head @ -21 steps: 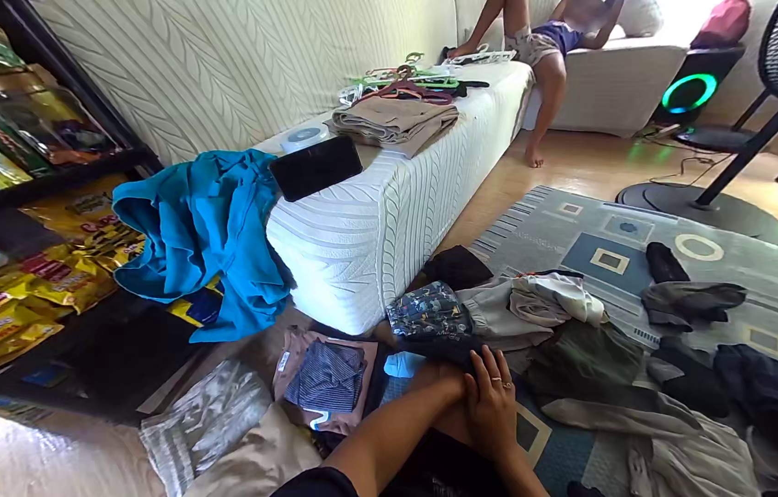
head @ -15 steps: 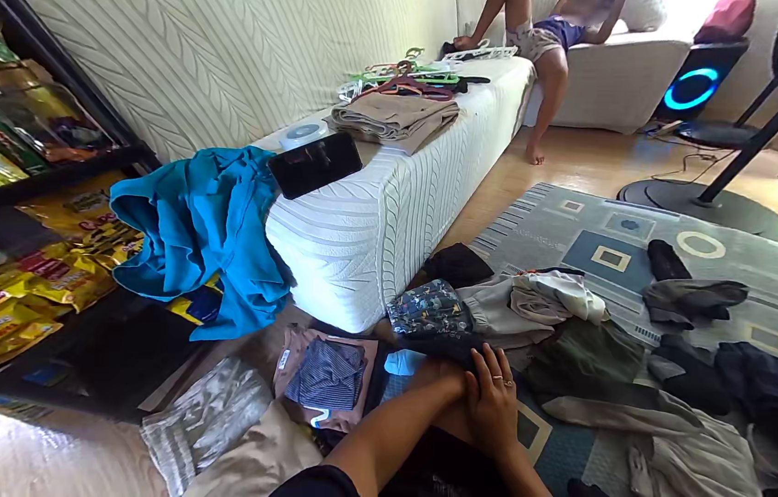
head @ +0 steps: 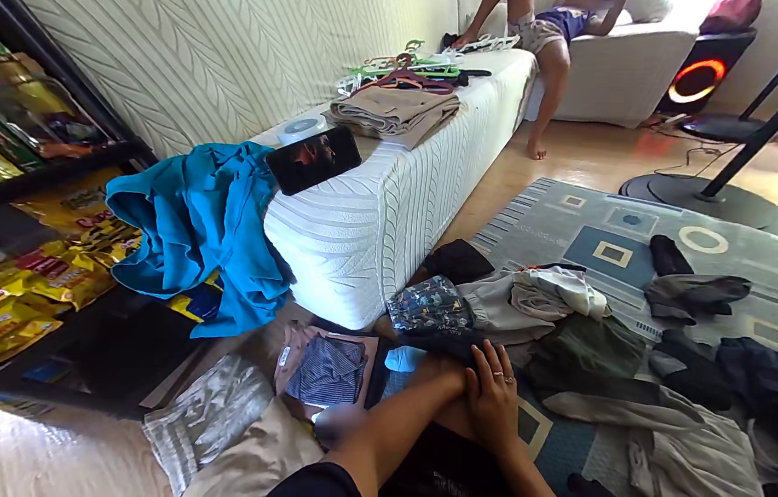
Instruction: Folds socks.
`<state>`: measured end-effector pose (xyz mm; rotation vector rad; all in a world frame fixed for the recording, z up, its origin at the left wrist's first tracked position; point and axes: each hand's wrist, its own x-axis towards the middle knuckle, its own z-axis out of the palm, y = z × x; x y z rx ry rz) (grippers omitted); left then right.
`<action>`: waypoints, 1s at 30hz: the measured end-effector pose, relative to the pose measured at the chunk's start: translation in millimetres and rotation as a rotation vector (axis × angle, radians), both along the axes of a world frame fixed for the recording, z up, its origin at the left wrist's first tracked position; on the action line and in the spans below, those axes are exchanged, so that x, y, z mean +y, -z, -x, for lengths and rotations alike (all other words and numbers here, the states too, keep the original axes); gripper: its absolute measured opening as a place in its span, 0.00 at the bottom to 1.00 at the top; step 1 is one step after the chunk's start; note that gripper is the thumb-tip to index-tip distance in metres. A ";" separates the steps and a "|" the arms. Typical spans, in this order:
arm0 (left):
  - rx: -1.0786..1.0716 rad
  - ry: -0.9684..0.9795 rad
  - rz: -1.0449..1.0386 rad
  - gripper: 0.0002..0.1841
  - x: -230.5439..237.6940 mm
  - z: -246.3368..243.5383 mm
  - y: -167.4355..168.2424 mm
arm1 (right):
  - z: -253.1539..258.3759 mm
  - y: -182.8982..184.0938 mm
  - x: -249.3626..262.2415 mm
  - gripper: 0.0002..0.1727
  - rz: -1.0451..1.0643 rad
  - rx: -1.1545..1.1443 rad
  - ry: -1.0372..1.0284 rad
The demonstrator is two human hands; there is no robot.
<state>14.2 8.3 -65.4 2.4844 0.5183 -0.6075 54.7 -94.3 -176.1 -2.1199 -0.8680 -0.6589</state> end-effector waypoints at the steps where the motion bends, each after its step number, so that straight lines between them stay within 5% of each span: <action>1: 0.001 0.000 0.003 0.27 0.0 -0.6 0.2 | 0.0 0.1 0.0 0.30 0.002 0.000 0.000; 7: 0.011 -0.024 0.079 0.26 0.1 -6.5 14.5 | -0.2 -1.1 -0.8 0.29 -0.001 0.009 -0.005; 12: 0.126 -0.028 0.136 0.24 -12.5 0.5 -47.2 | -1.4 -5.3 -0.5 0.28 0.009 0.005 0.000; 16: -0.062 0.097 0.047 0.24 -3.5 1.4 -19.2 | -4.9 -7.9 -1.6 0.25 -0.018 0.024 -0.006; 21: 0.106 0.116 -0.103 0.23 -20.8 -22.0 -21.1 | -13.5 -12.3 -8.1 0.20 -0.046 0.082 0.024; 26: -0.016 0.232 -0.190 0.25 -20.4 -26.6 -20.7 | -15.0 -39.0 -19.8 0.18 -0.112 0.347 0.128; 30: -0.253 0.250 -0.245 0.24 0.9 -30.1 21.9 | -25.8 -67.0 -35.6 0.23 -0.370 0.805 0.191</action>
